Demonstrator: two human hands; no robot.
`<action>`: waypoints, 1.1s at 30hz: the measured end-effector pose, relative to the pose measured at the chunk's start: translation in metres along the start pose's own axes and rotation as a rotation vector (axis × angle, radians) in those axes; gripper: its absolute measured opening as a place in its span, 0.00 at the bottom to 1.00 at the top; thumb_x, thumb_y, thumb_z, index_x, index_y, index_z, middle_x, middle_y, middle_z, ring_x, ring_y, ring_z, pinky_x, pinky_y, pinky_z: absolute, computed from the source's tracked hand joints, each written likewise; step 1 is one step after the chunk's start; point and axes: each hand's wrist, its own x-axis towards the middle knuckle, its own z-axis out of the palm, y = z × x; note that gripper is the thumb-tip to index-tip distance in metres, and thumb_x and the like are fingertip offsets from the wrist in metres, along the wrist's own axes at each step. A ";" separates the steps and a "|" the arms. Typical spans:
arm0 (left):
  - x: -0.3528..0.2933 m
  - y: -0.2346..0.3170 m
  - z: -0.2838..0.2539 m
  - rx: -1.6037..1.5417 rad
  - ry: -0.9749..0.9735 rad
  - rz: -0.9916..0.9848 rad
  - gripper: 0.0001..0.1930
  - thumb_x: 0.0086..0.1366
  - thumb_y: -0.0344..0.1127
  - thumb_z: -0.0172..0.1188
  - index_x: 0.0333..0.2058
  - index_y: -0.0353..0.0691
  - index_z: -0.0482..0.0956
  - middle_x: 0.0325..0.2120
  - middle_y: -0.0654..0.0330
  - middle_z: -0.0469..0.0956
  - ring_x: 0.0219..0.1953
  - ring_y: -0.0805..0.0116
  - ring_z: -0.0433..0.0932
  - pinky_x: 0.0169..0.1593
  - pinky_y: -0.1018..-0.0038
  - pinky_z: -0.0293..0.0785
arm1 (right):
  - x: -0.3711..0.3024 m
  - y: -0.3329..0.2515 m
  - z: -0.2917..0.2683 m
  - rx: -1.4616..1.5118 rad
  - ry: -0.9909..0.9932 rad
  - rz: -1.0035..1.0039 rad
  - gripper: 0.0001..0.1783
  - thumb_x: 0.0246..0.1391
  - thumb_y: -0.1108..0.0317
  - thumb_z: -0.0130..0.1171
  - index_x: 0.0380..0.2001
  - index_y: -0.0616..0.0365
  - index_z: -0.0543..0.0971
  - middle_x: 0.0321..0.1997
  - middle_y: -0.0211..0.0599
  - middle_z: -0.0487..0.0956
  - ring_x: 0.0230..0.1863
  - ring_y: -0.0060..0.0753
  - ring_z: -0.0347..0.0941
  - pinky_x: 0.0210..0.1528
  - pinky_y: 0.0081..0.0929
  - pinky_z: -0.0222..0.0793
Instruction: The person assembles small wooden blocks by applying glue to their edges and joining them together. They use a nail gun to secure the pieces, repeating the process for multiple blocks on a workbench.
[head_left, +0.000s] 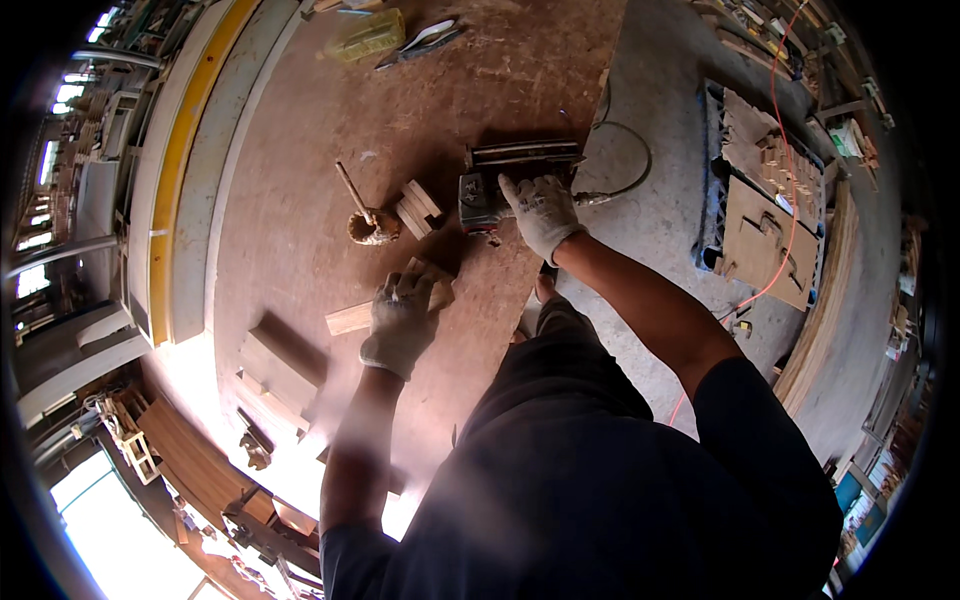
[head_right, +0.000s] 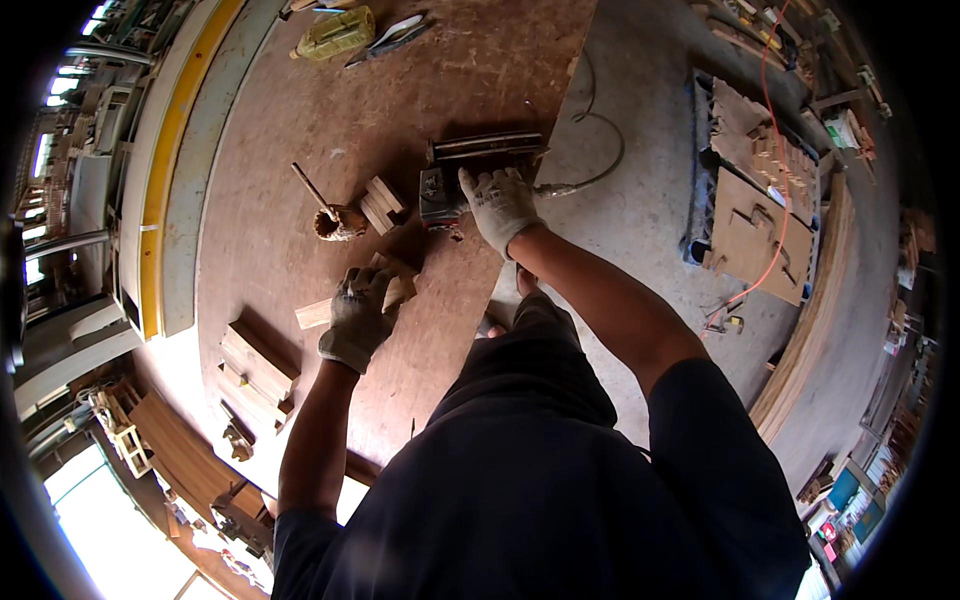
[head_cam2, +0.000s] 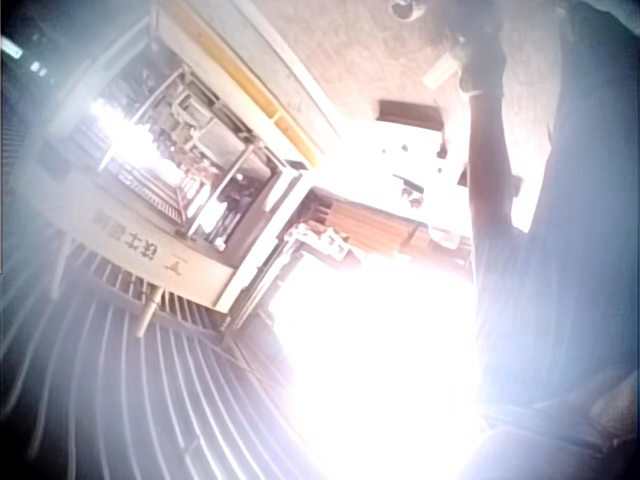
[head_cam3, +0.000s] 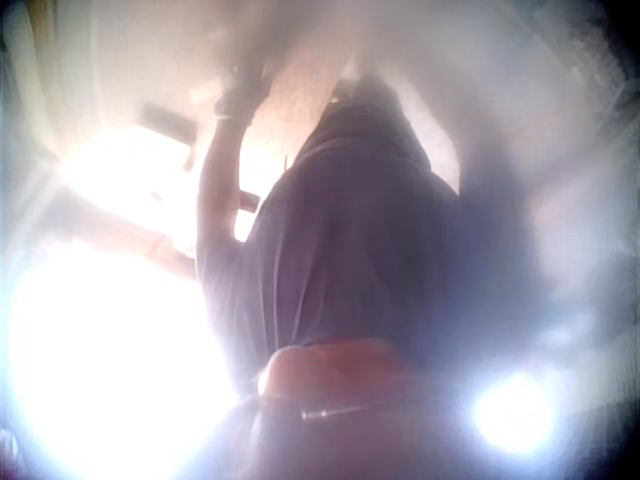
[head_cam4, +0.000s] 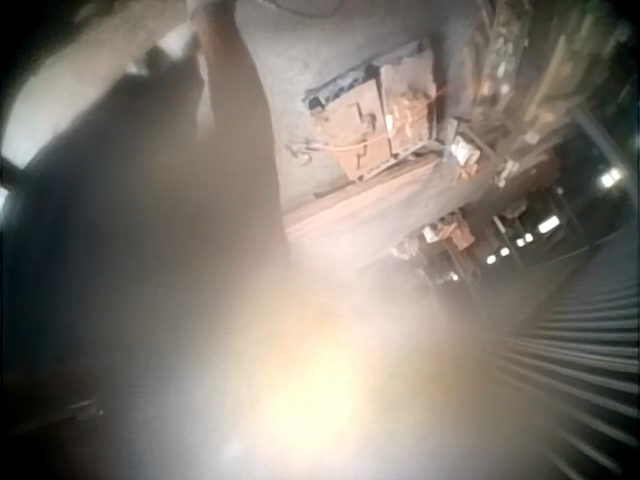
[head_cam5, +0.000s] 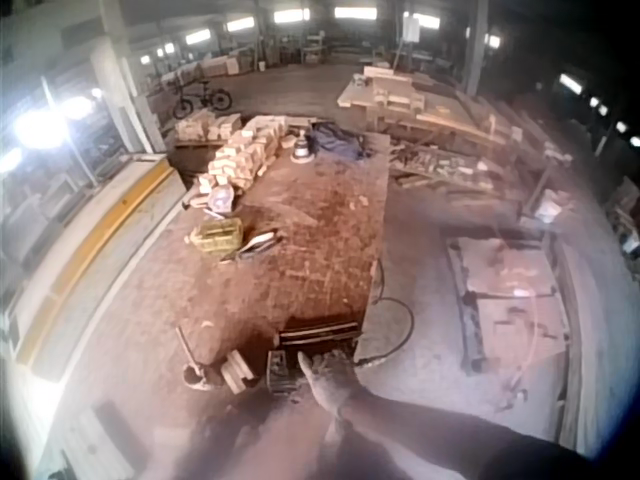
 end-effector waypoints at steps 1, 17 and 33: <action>0.000 -0.001 0.000 -0.005 -0.004 0.001 0.26 0.55 0.33 0.76 0.54 0.42 0.82 0.50 0.52 0.82 0.54 0.46 0.78 0.57 0.53 0.79 | 0.001 -0.002 0.002 -0.023 0.012 0.004 0.35 0.63 0.66 0.55 0.74 0.48 0.71 0.48 0.41 0.82 0.51 0.48 0.78 0.60 0.48 0.72; 0.006 0.001 -0.002 -0.018 -0.010 0.024 0.24 0.55 0.34 0.76 0.51 0.41 0.82 0.49 0.51 0.81 0.52 0.45 0.78 0.54 0.53 0.80 | 0.006 -0.003 0.000 -0.050 -0.022 -0.003 0.34 0.63 0.67 0.54 0.73 0.50 0.72 0.49 0.40 0.81 0.51 0.45 0.78 0.55 0.46 0.75; 0.004 0.000 -0.007 -0.037 -0.035 0.008 0.23 0.56 0.34 0.75 0.52 0.39 0.83 0.50 0.51 0.82 0.54 0.45 0.78 0.57 0.54 0.80 | -0.022 0.021 -0.089 0.426 -0.077 -0.022 0.18 0.54 0.63 0.67 0.49 0.52 0.85 0.40 0.49 0.88 0.44 0.55 0.87 0.48 0.51 0.81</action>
